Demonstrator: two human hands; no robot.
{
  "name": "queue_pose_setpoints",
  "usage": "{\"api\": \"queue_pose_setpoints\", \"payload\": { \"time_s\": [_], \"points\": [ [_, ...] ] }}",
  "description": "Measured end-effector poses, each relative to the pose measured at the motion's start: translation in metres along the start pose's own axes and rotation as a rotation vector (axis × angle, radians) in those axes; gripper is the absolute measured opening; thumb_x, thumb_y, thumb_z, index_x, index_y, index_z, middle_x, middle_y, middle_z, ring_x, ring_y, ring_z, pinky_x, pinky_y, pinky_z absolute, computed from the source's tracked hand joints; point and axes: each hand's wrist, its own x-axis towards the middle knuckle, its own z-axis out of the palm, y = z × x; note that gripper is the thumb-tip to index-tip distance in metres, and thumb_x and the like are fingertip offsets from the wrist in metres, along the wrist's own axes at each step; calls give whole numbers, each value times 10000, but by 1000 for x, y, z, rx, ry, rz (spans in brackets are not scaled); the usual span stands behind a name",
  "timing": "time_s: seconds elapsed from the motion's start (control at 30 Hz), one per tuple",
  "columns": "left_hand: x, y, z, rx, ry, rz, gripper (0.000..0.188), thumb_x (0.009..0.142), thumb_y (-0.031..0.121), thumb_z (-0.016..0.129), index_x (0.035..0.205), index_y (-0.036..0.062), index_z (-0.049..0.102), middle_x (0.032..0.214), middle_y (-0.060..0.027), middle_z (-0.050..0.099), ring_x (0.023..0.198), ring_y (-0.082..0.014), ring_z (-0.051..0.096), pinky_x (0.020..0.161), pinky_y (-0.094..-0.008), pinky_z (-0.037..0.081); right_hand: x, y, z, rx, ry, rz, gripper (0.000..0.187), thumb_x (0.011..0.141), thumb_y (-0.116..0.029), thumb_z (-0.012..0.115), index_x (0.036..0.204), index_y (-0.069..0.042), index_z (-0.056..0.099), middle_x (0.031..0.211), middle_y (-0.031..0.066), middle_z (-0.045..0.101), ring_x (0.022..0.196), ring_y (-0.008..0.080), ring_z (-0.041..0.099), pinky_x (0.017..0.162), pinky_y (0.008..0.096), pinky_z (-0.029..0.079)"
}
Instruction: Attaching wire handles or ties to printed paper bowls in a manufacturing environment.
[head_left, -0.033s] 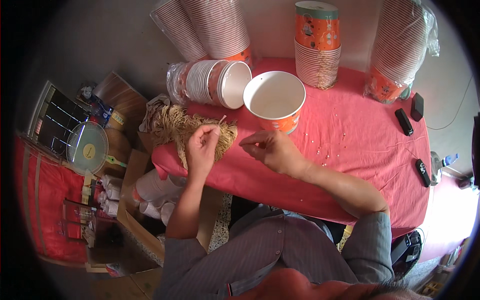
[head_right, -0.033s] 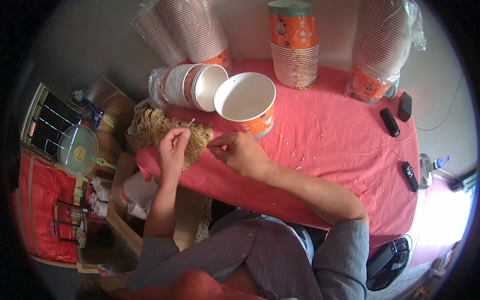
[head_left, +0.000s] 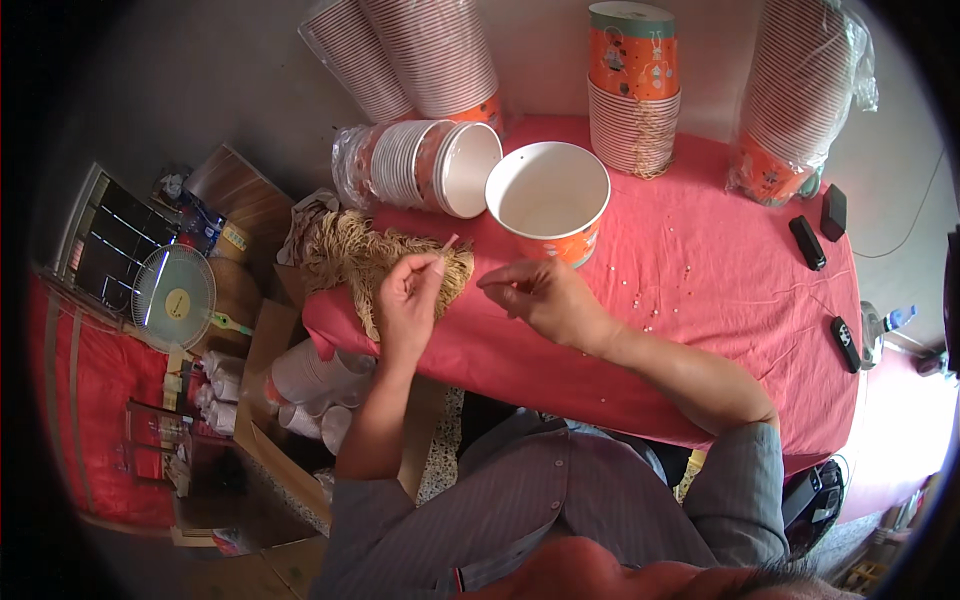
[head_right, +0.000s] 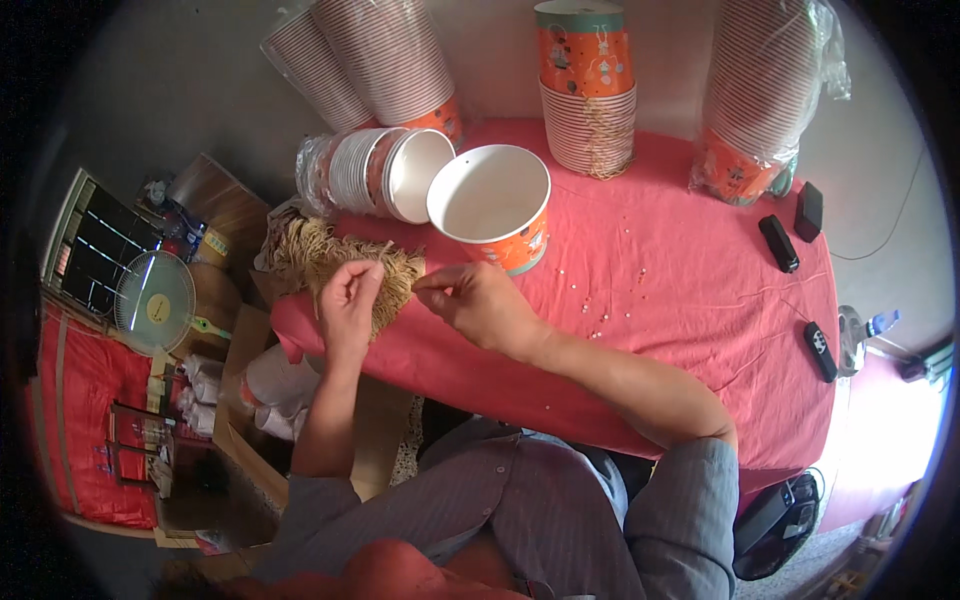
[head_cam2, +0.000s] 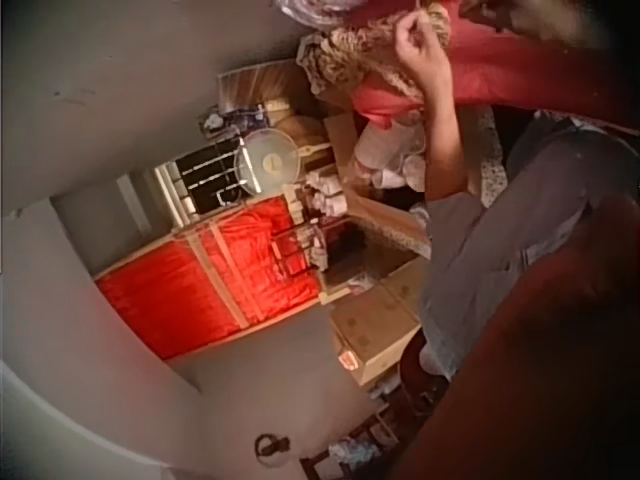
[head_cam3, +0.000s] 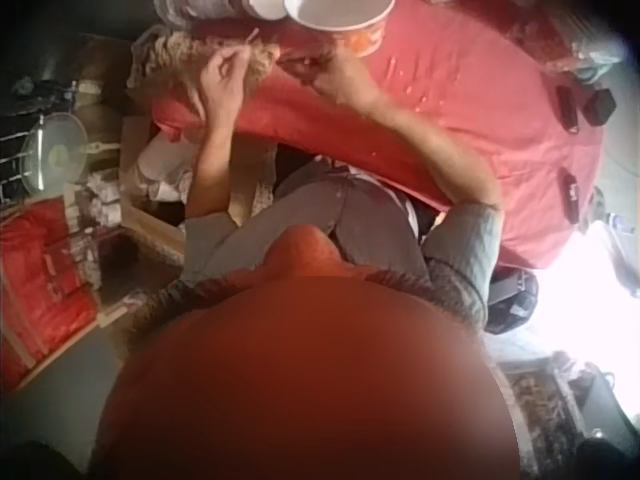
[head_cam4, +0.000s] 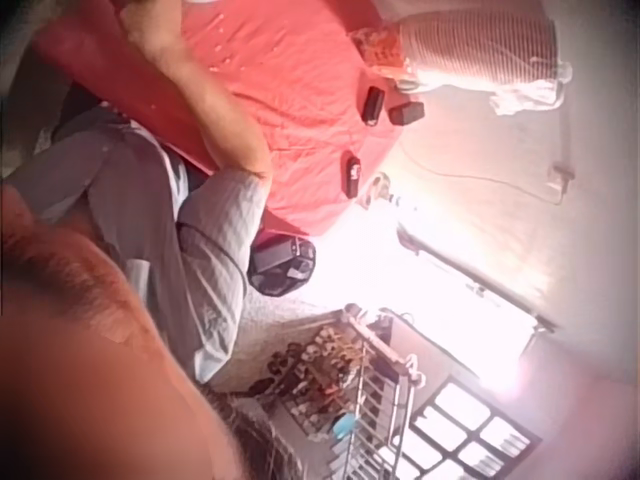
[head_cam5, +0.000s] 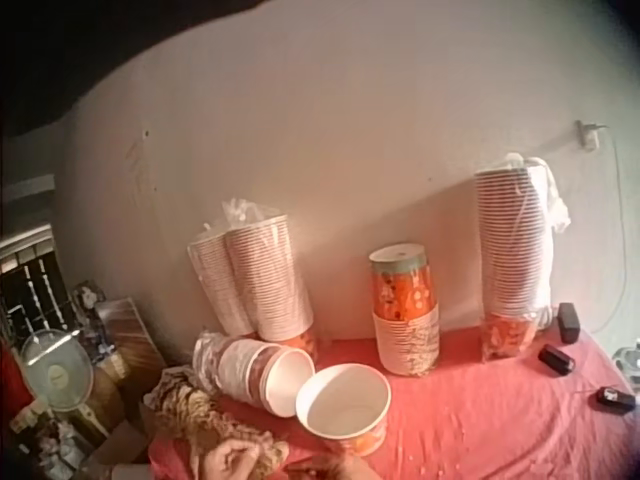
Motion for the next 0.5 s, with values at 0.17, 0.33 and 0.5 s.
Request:
{"api": "queue_pose_setpoints", "payload": {
  "time_s": [0.17,0.33,0.5],
  "points": [
    [-33,15,39,-238,2,-30,118,1084,89,712,1127,-21,720,967,18,723,877,-30,625,782,-200,498,3,-10,4,390,31,143,268,1099,-210,714,1296,-43,783,995,17,755,847,90,685,666,252,561],
    [-42,2,59,-425,-9,-42,129,1089,90,704,1153,-21,720,1050,-14,741,954,-57,643,881,-225,509,3,-3,4,480,78,154,248,1086,-261,734,1231,-75,811,1036,-13,723,848,69,661,645,234,535],
    [-44,7,69,-484,-6,-57,154,1094,85,691,1185,-37,716,1059,-38,748,974,-75,661,895,-239,517,1,-13,-3,527,89,78,197,1085,-248,737,1136,-72,812,1011,-27,721,865,63,655,678,234,515]
  ]
}}
